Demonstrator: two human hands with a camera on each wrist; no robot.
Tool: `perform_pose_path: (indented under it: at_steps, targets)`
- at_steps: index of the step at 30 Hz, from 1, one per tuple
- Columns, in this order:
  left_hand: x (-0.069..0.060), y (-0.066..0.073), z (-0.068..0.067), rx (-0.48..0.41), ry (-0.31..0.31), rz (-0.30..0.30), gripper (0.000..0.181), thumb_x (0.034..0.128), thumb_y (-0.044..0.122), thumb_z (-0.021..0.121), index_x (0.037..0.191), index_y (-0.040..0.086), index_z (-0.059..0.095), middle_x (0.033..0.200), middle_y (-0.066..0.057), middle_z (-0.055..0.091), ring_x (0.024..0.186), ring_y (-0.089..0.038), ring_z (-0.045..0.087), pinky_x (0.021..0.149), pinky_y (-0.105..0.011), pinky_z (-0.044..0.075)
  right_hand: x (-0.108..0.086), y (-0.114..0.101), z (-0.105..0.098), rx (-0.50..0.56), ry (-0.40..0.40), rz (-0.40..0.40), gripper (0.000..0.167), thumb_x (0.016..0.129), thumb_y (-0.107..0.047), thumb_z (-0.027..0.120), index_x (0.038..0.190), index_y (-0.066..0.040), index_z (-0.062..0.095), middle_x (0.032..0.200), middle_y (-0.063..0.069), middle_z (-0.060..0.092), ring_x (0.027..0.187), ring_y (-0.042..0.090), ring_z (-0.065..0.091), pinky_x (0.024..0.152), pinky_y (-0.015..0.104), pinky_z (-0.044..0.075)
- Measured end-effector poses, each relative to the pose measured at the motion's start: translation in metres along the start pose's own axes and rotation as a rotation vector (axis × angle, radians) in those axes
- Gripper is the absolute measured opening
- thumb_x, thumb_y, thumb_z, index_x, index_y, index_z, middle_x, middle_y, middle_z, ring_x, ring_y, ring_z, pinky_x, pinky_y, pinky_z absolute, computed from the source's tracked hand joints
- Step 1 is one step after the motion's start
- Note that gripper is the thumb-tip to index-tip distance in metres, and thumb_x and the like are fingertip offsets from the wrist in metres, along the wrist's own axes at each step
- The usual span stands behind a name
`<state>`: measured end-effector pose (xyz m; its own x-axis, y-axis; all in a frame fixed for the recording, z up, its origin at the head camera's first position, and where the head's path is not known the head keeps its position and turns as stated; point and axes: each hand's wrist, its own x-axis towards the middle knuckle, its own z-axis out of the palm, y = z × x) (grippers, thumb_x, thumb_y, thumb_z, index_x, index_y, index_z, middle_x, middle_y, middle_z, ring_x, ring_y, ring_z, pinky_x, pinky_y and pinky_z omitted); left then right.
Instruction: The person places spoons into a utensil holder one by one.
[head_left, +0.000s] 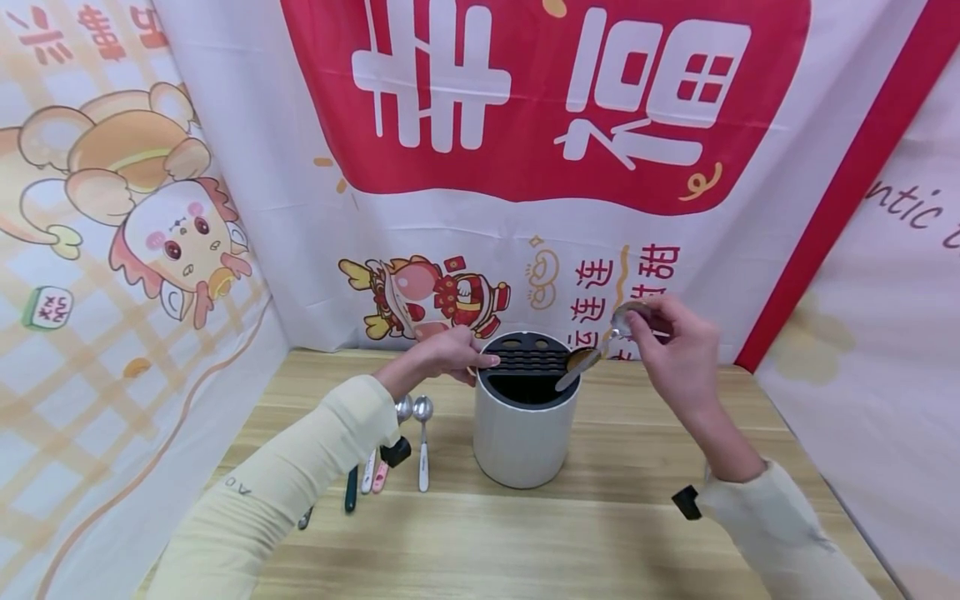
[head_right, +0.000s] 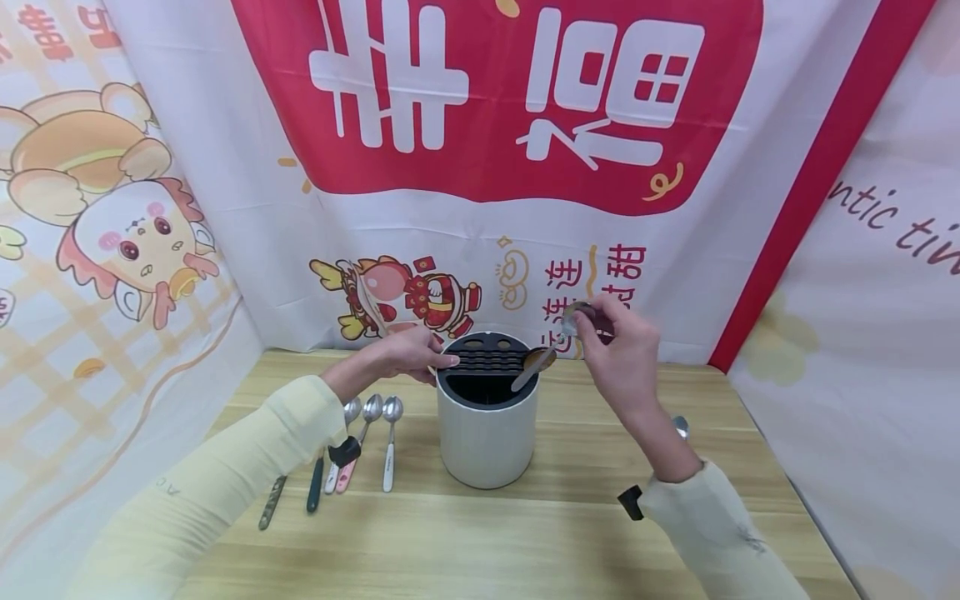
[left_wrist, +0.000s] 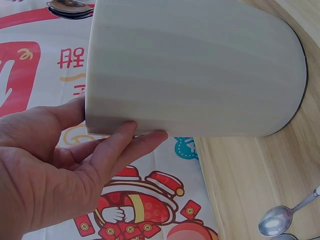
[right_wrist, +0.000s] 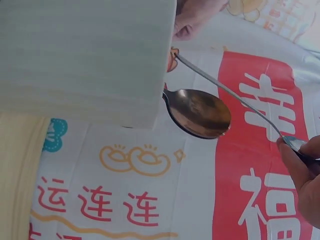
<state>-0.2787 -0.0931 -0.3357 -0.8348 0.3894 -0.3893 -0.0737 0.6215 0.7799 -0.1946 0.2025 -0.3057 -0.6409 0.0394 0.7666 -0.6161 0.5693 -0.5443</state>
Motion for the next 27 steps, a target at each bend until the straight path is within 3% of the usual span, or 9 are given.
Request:
perform_pose_path:
  at_steps: [3, 9, 16, 22, 27]
  targets:
    - [0.0, 0.0, 0.0, -0.002, -0.001, 0.002, 0.027, 0.0979, 0.023, 0.064, 0.097, -0.003, 0.075, 0.071, -0.001, 0.065, 0.073, -0.018, 0.062, 0.087, -0.037, 0.061, -0.003, 0.001, 0.008, -0.025, -0.016, -0.033, 0.01, 0.09, 0.0, 0.07, 0.1, 0.002, 0.071, 0.094, 0.017, 0.075, 0.081, -0.006, 0.065, 0.07, 0.002, 0.05]
    - [0.0, -0.002, 0.0, 0.0, -0.001, 0.007, 0.027, 0.0979, 0.023, 0.064, 0.095, -0.002, 0.075, 0.071, -0.002, 0.066, 0.074, -0.019, 0.063, 0.095, -0.044, 0.057, -0.01, 0.002, 0.025, -0.031, -0.073, -0.132, 0.01, 0.088, 0.005, 0.071, 0.097, 0.001, 0.07, 0.094, 0.016, 0.076, 0.081, 0.027, 0.075, 0.067, 0.003, 0.051]
    - [-0.002, 0.0, 0.0, -0.003, -0.003, 0.001, 0.027, 0.0979, 0.023, 0.065, 0.095, -0.002, 0.075, 0.074, -0.003, 0.068, 0.077, -0.021, 0.065, 0.085, -0.035, 0.061, -0.023, 0.005, 0.04, -0.015, -0.118, -0.186, 0.015, 0.086, 0.006, 0.073, 0.098, -0.002, 0.072, 0.094, 0.013, 0.076, 0.079, 0.025, 0.075, 0.071, 0.001, 0.05]
    - [-0.003, 0.0, -0.001, -0.007, -0.001, -0.003, 0.027, 0.098, 0.023, 0.065, 0.093, -0.001, 0.075, 0.074, -0.003, 0.068, 0.075, -0.02, 0.064, 0.075, -0.028, 0.061, -0.033, 0.01, 0.048, -0.087, -0.165, -0.218, 0.017, 0.084, 0.004, 0.076, 0.097, -0.005, 0.073, 0.091, 0.008, 0.074, 0.08, 0.017, 0.071, 0.072, 0.01, 0.055]
    - [-0.003, 0.0, -0.001, -0.003, -0.005, -0.009, 0.027, 0.0977, 0.024, 0.065, 0.093, -0.001, 0.075, 0.073, -0.003, 0.068, 0.075, -0.02, 0.064, 0.081, -0.033, 0.061, -0.041, 0.014, 0.052, -0.126, -0.172, -0.236, 0.017, 0.083, 0.003, 0.077, 0.097, -0.006, 0.073, 0.091, 0.006, 0.071, 0.078, 0.015, 0.064, 0.066, 0.018, 0.056]
